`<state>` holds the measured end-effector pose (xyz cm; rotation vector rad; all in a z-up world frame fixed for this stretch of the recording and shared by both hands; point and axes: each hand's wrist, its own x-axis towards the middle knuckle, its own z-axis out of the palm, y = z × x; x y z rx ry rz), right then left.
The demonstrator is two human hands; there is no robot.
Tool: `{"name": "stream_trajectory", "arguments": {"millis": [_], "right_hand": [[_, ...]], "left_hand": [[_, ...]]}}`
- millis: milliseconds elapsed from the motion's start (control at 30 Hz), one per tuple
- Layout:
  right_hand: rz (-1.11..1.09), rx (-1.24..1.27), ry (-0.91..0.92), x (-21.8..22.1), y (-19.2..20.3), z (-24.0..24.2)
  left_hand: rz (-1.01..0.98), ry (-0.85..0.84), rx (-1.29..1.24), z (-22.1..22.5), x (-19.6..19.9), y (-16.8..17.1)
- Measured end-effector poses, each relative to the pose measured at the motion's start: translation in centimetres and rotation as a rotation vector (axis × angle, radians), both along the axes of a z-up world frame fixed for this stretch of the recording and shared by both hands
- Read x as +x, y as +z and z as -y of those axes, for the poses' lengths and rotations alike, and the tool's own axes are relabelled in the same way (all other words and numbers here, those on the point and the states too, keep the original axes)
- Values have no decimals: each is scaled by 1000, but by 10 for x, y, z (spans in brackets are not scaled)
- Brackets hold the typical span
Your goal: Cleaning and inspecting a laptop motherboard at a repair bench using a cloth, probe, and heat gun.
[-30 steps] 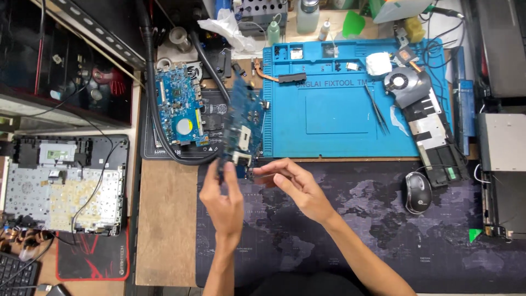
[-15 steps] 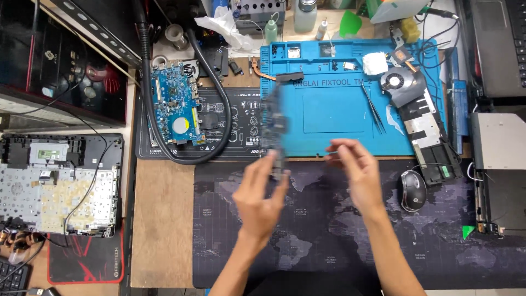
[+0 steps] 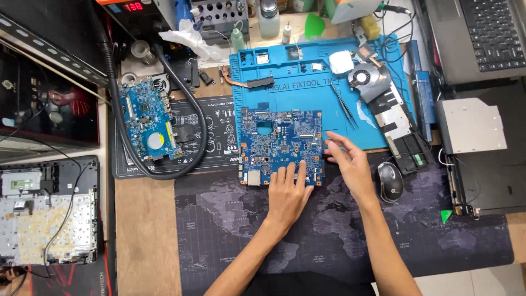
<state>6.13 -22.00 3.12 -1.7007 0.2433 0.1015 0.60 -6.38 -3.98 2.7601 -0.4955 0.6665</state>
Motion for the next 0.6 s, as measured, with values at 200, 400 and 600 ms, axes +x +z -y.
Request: {"name": "stream_trajectory", "arguments": {"millis": [200, 400, 600], "right_hand": [[22, -71, 61, 10, -15, 4], [60, -140, 99, 14, -7, 0], [363, -823, 301, 10, -4, -14]], "left_hand": [[-1, -38, 6, -8, 4, -4], [-1, -74, -125, -11, 13, 2], [-127, -55, -195, -37, 25, 4]]}}
